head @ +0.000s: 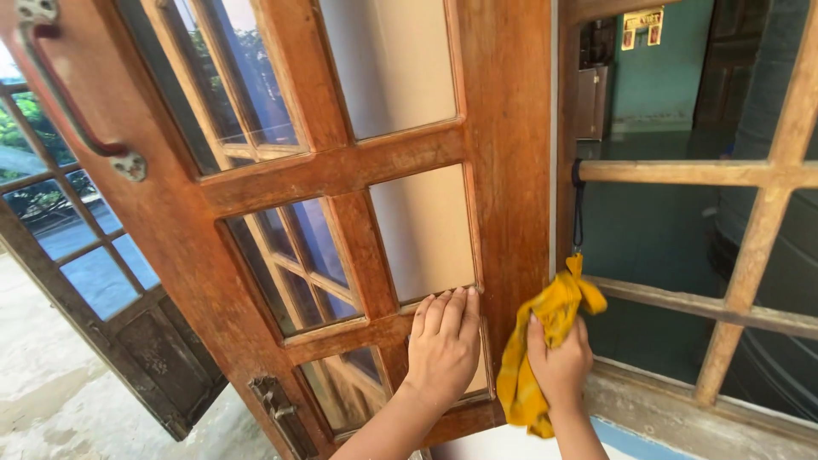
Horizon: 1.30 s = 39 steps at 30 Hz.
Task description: Wiping wooden door frames and window panes with a yellow cloth.
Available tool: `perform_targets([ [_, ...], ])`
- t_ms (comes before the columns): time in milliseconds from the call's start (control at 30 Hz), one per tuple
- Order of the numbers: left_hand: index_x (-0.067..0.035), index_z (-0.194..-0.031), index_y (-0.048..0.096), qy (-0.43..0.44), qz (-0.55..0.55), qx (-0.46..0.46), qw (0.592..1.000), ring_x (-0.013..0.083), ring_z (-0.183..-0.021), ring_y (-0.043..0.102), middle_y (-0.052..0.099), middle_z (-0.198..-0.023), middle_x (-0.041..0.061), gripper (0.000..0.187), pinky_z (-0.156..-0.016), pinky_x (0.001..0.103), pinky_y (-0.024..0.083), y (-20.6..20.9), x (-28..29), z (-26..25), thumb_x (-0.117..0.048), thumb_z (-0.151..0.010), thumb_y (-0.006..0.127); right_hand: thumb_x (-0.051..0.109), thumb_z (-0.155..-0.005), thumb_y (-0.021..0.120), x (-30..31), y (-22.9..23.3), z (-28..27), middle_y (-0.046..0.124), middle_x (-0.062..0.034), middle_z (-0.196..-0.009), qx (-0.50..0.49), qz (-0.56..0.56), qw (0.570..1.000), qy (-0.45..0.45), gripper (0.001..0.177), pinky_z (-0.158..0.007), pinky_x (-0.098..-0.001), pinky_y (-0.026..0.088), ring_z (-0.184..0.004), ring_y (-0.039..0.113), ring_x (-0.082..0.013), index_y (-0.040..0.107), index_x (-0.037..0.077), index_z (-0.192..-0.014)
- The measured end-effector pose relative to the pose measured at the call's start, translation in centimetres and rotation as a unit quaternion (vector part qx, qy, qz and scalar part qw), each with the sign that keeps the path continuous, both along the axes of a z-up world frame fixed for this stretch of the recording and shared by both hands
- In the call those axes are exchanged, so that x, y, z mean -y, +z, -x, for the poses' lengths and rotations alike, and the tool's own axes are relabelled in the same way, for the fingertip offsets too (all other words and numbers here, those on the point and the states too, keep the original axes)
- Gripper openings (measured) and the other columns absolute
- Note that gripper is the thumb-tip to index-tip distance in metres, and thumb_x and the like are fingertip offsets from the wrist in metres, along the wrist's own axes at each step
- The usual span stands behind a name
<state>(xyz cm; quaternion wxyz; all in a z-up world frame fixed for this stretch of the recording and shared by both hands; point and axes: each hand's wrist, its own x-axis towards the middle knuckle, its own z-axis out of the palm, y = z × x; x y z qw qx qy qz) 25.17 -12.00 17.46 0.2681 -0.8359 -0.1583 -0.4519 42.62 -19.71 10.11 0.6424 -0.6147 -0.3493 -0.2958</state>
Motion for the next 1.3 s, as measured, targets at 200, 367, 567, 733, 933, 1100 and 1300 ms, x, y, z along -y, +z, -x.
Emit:
perform_targets([
  [200, -0.004, -0.143, 0.06, -0.081, 0.084, 0.019, 0.993, 0.0378, -0.13, 0.053, 0.058, -0.138, 0.02, 0.06, -0.117, 0.054, 0.035, 1.8, 2.6, 1.3, -0.044, -0.098, 0.062, 0.029, -0.09, 0.072, 4.3, 0.9, 0.3, 0.076, -0.014, -0.101, -0.138, 0.129, 0.98, 0.065, 0.033, -0.08, -0.0394, 0.058, -0.093, 0.076, -0.0301, 0.071, 0.003, -0.109],
  [367, -0.011, -0.157, 0.047, -0.238, 0.168, -0.003, 0.957, 0.0504, -0.147, 0.034, 0.035, -0.155, 0.03, 0.092, -0.121, 0.067, 0.025, 3.0, 5.9, 1.1, -0.075, -0.092, 0.058, 0.028, -0.101, 0.058, 5.0, 3.3, 0.7, 0.069, -0.0096, -0.122, -0.37, -0.079, 0.861, 0.341, 0.039, -0.094, -0.0367, 0.052, -0.11, 0.067, -0.0245, 0.062, 0.005, -0.132],
  [567, -0.029, -0.159, 0.043, -0.213, 0.053, 0.029, 0.975, 0.0503, -0.159, 0.022, 0.024, -0.168, 0.032, 0.092, -0.122, 0.076, 0.016, 13.1, 3.9, 0.1, -0.075, -0.083, 0.063, 0.025, -0.108, 0.047, 3.5, 9.9, 2.8, 0.057, -0.0017, -0.144, -0.165, -0.226, 0.855, 0.436, 0.044, -0.109, -0.0297, 0.041, -0.13, 0.055, -0.0126, 0.048, 0.007, -0.148],
  [733, -0.016, -0.149, 0.052, -0.027, -0.118, 0.232, 0.965, 0.0437, -0.151, 0.035, 0.037, -0.16, 0.023, 0.065, -0.126, 0.065, 0.021, 23.3, -1.9, 2.5, -0.046, -0.096, 0.074, 0.014, -0.106, 0.064, 2.7, 14.3, 2.8, 0.066, -0.0088, -0.127, -0.056, -0.188, 0.937, 0.291, 0.03, -0.102, -0.0294, 0.05, -0.115, 0.064, -0.016, 0.062, 0.001, -0.133],
  [933, 0.001, -0.141, 0.053, 0.106, -0.095, 0.071, 0.987, 0.0373, -0.142, 0.036, 0.049, -0.145, 0.019, 0.066, -0.12, 0.065, 0.02, 20.7, -4.4, 4.7, -0.047, -0.097, 0.065, 0.021, -0.093, 0.079, -0.9, 25.0, 2.9, 0.059, -0.0239, -0.136, 0.274, -0.12, 0.954, 0.003, 0.039, -0.111, -0.0483, 0.05, -0.13, 0.059, -0.0422, 0.067, 0.002, -0.126],
  [1100, -0.002, -0.144, 0.053, 0.156, -0.123, 0.05, 0.979, 0.0315, -0.139, 0.036, 0.052, -0.14, 0.013, 0.068, -0.116, 0.062, 0.019, 20.8, -4.5, 4.9, -0.046, -0.093, 0.063, 0.024, -0.077, 0.085, -3.0, 32.7, 6.0, 0.062, -0.0185, -0.138, 0.326, -0.01, 0.929, -0.174, 0.044, -0.103, -0.0541, 0.044, -0.127, 0.052, -0.0423, 0.075, 0.009, -0.116],
  [1300, -0.005, -0.143, 0.054, 0.115, -0.148, 0.085, 0.978, 0.0277, -0.14, 0.037, 0.054, -0.141, 0.008, 0.062, -0.115, 0.06, 0.024, 19.8, -5.4, 5.0, -0.043, -0.094, 0.065, 0.02, -0.069, 0.082, -2.9, 29.4, 7.1, 0.066, -0.0093, -0.135, 0.348, 0.08, 0.917, -0.178, 0.041, -0.102, -0.0546, 0.043, -0.127, 0.053, -0.0397, 0.076, 0.012, -0.109],
])
